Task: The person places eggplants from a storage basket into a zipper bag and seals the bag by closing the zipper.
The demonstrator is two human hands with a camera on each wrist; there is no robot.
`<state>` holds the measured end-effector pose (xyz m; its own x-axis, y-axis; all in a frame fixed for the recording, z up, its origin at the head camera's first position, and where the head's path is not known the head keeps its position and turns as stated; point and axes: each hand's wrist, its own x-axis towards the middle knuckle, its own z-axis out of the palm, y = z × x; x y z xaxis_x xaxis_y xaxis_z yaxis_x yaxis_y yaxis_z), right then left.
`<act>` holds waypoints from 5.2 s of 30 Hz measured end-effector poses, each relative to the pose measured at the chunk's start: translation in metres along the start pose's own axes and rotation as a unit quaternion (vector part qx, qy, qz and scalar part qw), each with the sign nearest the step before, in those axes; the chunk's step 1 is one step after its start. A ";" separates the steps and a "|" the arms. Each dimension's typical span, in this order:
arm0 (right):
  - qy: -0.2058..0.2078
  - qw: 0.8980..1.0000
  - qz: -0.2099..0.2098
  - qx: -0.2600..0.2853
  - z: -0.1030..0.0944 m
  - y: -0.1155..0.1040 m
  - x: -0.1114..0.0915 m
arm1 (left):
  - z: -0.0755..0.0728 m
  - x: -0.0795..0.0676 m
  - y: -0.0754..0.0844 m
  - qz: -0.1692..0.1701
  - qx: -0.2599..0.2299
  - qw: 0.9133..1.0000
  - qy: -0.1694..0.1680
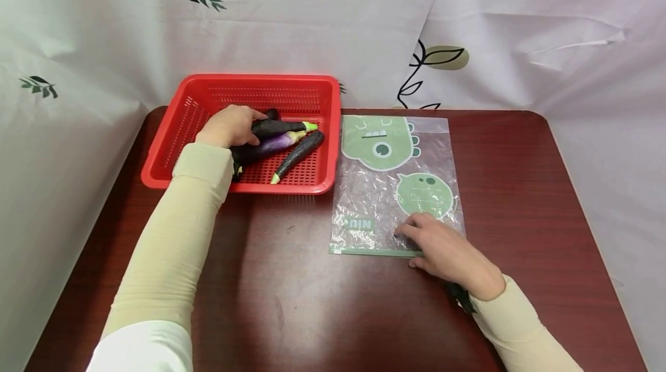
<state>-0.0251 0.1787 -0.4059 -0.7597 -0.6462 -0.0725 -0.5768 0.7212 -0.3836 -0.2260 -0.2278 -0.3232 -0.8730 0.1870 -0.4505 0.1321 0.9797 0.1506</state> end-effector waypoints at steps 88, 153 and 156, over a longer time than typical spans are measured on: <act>0.143 0.990 -0.018 -0.002 -0.005 0.007 0.006 | -0.022 -0.069 0.033 0.021 -0.001 0.988 0.155; 0.152 0.988 -0.015 0.014 -0.020 0.006 0.014 | 0.025 -0.157 0.084 0.061 -0.083 0.962 0.253; 0.152 0.988 -0.015 0.015 -0.020 0.006 0.015 | 0.029 -0.159 0.085 0.069 -0.087 0.959 0.262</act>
<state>-0.0457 0.1778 -0.3910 -0.8001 -0.5590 0.2176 -0.5947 0.6919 -0.4095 -0.0623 -0.1720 -0.2638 -0.9746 0.2081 0.0825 0.2238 0.9130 0.3412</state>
